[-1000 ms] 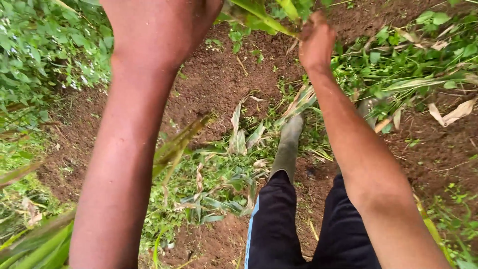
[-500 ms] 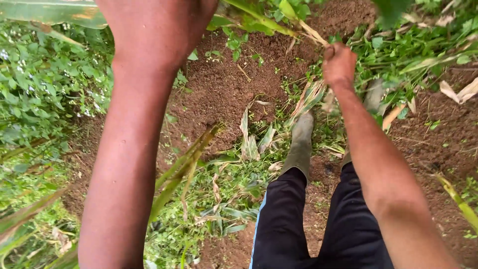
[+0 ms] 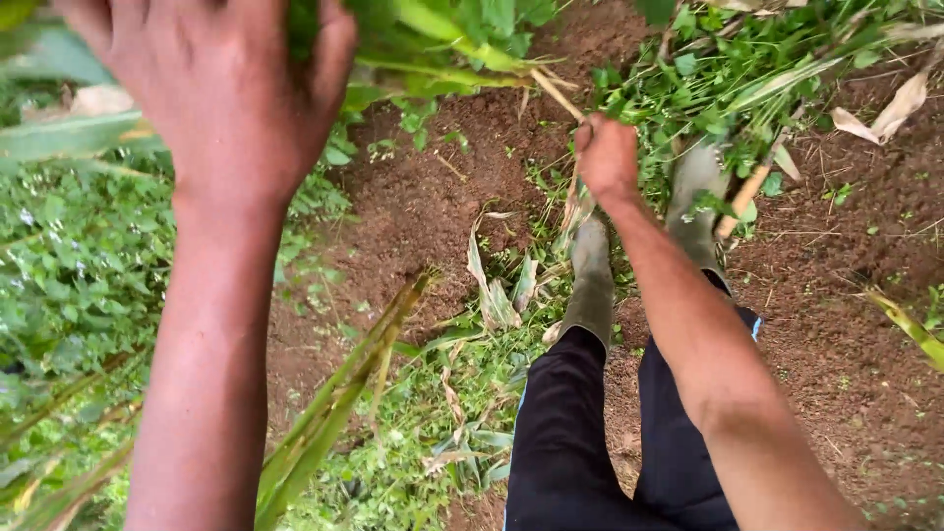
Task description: The person uses a sickle to loosen soil and remove weeds around corn plants in a garden. They pull weeds by hand, clear the area, and occasionally adjust the corn stalks.
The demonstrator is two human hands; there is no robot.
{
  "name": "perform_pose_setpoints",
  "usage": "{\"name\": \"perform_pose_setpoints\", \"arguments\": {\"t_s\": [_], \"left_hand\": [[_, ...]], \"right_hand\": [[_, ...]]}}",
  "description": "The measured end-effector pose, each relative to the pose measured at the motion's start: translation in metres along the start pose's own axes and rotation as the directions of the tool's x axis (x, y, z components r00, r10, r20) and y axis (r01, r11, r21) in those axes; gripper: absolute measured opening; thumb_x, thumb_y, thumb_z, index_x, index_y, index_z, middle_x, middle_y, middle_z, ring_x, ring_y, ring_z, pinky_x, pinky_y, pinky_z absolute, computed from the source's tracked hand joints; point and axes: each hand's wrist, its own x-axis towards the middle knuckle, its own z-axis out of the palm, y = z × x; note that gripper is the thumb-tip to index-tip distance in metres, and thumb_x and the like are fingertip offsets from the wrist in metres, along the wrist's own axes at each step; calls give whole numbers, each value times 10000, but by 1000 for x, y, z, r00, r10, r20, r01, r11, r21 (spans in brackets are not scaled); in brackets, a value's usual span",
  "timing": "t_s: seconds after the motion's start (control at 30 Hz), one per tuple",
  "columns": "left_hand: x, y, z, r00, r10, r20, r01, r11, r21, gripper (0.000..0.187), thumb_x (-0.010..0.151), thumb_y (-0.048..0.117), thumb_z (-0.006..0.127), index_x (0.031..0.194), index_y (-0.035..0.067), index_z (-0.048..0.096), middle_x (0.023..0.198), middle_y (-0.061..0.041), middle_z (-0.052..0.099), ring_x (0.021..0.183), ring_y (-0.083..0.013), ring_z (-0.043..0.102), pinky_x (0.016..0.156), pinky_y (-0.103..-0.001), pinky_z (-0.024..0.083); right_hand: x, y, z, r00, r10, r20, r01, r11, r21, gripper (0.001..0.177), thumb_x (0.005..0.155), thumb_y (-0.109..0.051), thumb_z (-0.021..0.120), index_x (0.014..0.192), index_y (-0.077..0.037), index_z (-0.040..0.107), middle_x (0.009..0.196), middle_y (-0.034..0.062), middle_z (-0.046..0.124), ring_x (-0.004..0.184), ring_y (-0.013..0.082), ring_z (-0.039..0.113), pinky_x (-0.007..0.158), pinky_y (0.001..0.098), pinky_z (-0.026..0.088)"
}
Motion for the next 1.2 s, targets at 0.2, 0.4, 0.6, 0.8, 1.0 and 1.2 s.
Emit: {"name": "perform_pose_setpoints", "arguments": {"t_s": [0.2, 0.4, 0.6, 0.8, 1.0, 1.2], "left_hand": [[18, 22, -43, 993, -42, 112, 73, 955, -287, 397, 1050, 44, 885, 1397, -84, 741, 1330, -388, 546, 1296, -589, 340, 1069, -716, 149], [14, 21, -38, 968, -103, 231, 160, 956, -245, 381, 1157, 99, 821, 1450, -129, 733, 1476, -414, 473, 1301, -640, 217, 1030, -756, 64], [7, 22, -36, 974, -117, 195, 120, 993, -6, 150, 1153, 215, 962, 1272, 130, 930, 1526, -241, 462, 1401, -451, 380, 1087, -542, 338], [29, 48, -53, 905, -359, 231, 382, 922, -67, 703, 1090, 437, 831, 1536, 5, 501, 1516, -260, 460, 1410, -367, 317, 1148, -476, 232], [-15, 29, -45, 910, -203, 363, 251, 964, -89, 575, 1112, 147, 541, 1679, 59, 519, 1068, -104, 772, 658, -152, 549, 589, -352, 507], [15, 21, -28, 993, -76, 92, 93, 976, -198, 332, 1088, -104, 954, 1306, -284, 780, 1416, -396, 471, 1290, -623, 595, 1119, -682, 624]], "right_hand": [[66, 16, -19, 991, 133, -10, -127, 917, -379, 238, 1042, 130, 486, 978, 68, 707, 746, 177, 690, 511, 205, 687, 385, 246, 618], [80, 64, 22, 986, 143, -87, -155, 975, -159, 257, 1010, 11, 587, 802, -34, 731, 649, 81, 697, 477, 160, 699, 322, 173, 573], [109, 45, -9, 987, 160, -21, -160, 964, -214, 398, 998, 40, 511, 645, -94, 636, 523, -28, 523, 409, 121, 600, 334, 192, 526], [137, 65, 19, 976, 217, 36, -201, 947, -251, 282, 1039, -42, 562, 783, -44, 681, 648, 62, 623, 497, 166, 645, 373, 224, 581], [154, 68, 13, 979, 185, 81, -172, 974, -144, 407, 1029, 16, 540, 650, -111, 612, 519, -36, 520, 398, 78, 568, 324, 164, 502], [154, 63, 1, 960, 261, 101, -253, 964, -82, 305, 1081, -118, 636, 781, -68, 666, 611, 24, 597, 448, 106, 587, 322, 173, 498]]}}
